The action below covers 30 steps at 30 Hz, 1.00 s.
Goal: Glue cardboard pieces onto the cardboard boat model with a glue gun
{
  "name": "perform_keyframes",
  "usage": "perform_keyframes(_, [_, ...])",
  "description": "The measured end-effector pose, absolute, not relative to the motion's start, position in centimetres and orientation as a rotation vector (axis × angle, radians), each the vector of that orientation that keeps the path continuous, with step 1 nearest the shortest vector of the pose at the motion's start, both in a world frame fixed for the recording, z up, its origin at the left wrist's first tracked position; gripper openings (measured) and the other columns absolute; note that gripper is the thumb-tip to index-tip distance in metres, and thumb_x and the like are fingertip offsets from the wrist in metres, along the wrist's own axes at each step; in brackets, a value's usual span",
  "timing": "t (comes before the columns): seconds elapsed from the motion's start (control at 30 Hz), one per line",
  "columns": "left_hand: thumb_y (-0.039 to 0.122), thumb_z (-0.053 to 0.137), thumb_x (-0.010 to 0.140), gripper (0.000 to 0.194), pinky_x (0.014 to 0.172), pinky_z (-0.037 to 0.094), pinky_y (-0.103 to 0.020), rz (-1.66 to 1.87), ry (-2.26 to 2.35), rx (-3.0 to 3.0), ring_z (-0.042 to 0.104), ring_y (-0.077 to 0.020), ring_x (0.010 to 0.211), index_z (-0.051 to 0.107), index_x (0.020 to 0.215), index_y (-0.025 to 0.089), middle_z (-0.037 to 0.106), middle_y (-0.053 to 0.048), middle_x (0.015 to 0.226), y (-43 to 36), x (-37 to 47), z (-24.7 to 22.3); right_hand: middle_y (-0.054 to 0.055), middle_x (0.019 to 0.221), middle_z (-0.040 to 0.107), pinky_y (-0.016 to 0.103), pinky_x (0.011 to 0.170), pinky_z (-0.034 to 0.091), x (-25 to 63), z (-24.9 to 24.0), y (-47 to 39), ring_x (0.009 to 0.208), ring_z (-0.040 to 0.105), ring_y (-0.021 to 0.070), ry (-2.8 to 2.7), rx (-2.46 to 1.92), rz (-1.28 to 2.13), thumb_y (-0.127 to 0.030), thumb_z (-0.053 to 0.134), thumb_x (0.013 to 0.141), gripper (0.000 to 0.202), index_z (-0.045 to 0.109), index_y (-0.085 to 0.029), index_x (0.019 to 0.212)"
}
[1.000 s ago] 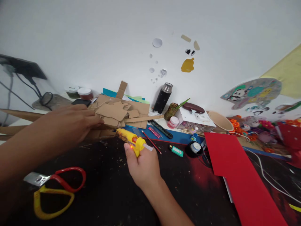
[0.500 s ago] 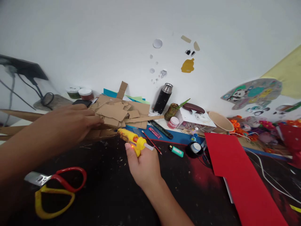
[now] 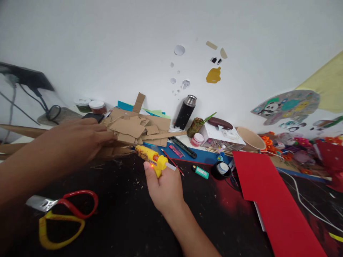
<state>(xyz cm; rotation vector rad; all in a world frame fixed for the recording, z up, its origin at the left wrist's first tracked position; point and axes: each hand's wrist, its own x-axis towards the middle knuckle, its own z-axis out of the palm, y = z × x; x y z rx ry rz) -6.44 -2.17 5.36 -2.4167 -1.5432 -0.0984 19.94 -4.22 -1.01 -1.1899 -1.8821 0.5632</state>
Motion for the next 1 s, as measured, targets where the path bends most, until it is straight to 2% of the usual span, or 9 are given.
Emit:
perform_keyframes(0.3, [0.011,0.058,0.095,0.022,0.079,0.04,-0.039,-0.103,-1.5,-2.423,0.063,-0.0275,0.081,0.075,0.097,0.025,0.07,-0.004,0.08,-2.29,-6.31,5.76,0.007,0.075,0.078,0.031,0.067,0.055,19.97,-0.85,-4.26,0.067,0.074,0.0236,-1.876,-1.206,0.562,-0.043,0.054,0.106,0.039,0.071,-0.021,0.079])
perform_keyframes(0.47, [0.007,0.058,0.092,0.025,0.08,0.042,-0.04,-0.072,-1.537,-2.411,0.064,-0.0279,0.079,0.077,0.091,0.024,0.069,-0.004,0.076,-2.32,-6.21,5.93,0.009,0.085,0.083,0.033,0.073,0.058,19.99,-0.86,-4.27,0.077,0.079,0.0265,-1.866,-1.199,0.59,-0.044,0.055,0.106,0.036,0.076,-0.02,0.088])
perform_keyframes(0.7, [0.005,0.06,0.088,0.027,0.08,0.041,-0.04,-0.118,-1.517,-2.425,0.064,-0.0277,0.079,0.078,0.095,0.025,0.069,-0.003,0.078,-2.38,-6.39,5.91,0.007,0.074,0.079,0.031,0.066,0.054,20.1,-1.01,-4.18,0.068,0.075,0.0236,-1.874,-1.215,0.549,-0.045,0.054,0.107,0.041,0.072,-0.02,0.079])
perform_keyframes(1.0, [0.009,0.061,0.093,0.023,0.08,0.04,-0.038,-0.124,-1.521,-2.437,0.065,-0.026,0.083,0.077,0.095,0.026,0.073,-0.003,0.083,-2.42,-6.48,5.77,0.007,0.076,0.079,0.032,0.067,0.055,20.11,-1.04,-4.09,0.069,0.076,0.0252,-1.86,-1.212,0.545,-0.044,0.055,0.106,0.039,0.073,-0.021,0.081])
